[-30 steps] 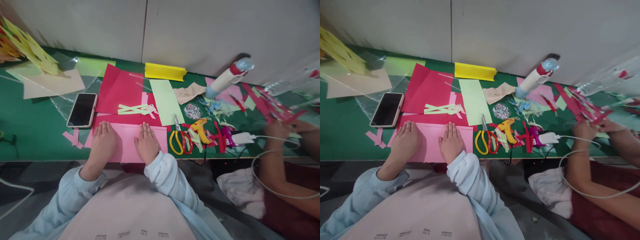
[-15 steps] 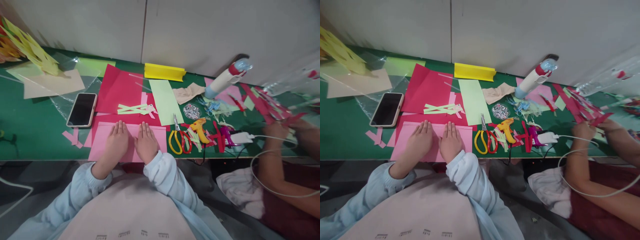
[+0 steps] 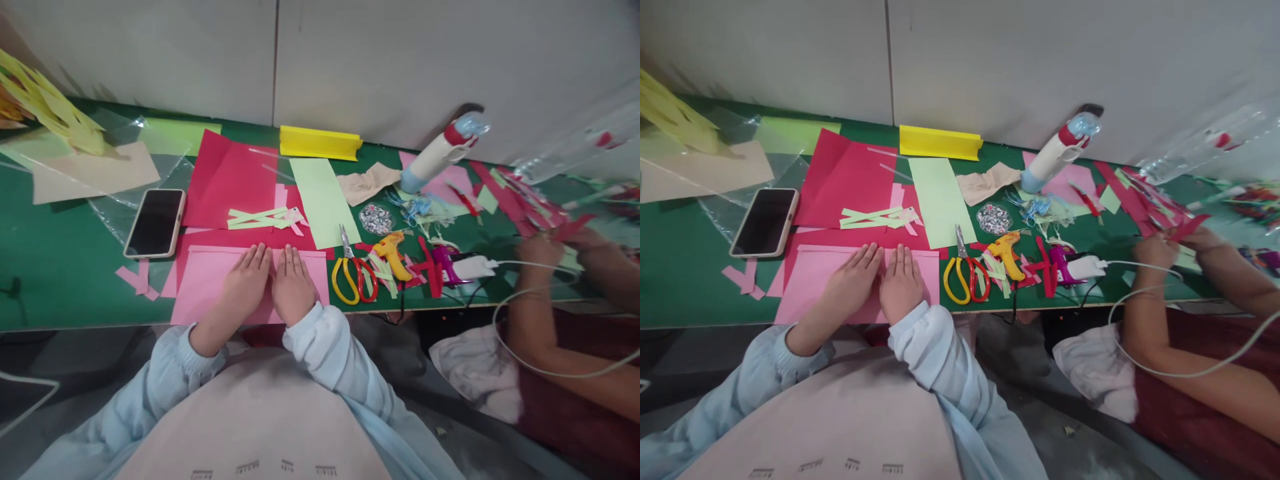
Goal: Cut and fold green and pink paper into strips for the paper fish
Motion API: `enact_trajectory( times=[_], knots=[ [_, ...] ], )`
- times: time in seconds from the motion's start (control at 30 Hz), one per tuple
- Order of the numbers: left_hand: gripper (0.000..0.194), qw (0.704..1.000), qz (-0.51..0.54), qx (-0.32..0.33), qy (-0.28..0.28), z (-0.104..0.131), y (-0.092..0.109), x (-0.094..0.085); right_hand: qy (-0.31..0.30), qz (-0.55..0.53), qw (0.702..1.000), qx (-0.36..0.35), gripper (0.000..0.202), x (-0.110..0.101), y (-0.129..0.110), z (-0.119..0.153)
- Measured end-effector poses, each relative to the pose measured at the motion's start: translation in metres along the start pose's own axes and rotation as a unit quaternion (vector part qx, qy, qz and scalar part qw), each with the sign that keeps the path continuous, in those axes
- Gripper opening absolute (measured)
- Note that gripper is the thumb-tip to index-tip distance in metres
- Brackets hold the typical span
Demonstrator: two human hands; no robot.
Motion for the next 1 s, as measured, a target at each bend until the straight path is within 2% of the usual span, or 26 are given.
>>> enact_trajectory(
  times=[0.37, 0.47, 0.67, 0.87, 1.0],
  knots=[
    [0.051, 1.0, -0.009, -0.015, 0.003, 0.0, 0.002, -0.003, 0.029, 0.009, 0.999, 0.031, 0.06, -0.018, 0.023, 0.008],
    [0.051, 1.0, -0.004, -0.021, -0.003, -0.002, 0.005, -0.003, 0.027, 0.004, 0.999, 0.022, 0.059, -0.02, 0.023, 0.008],
    [0.052, 0.999, 0.003, 0.033, -0.019, -0.008, 0.017, 0.0, 0.027, 0.005, 1.0, 0.013, 0.058, -0.018, 0.023, 0.008],
    [0.053, 0.999, 0.006, 0.049, -0.015, -0.01, 0.017, 0.001, 0.027, 0.004, 1.0, 0.003, 0.056, -0.018, 0.02, 0.006],
    [0.054, 0.998, 0.014, 0.055, -0.02, -0.009, 0.015, 0.003, 0.025, -0.012, 0.999, -0.04, 0.053, -0.018, 0.01, 0.003]
  ],
)
Point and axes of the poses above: each hand's wrist, its own z-axis away from the middle knuckle, its own x-axis out of the palm, y = z × x, the point moved 10 cm from there along -z, towards the middle knuckle, and after that the axes turned 15 degrees about -z, right-handed, at the moved point
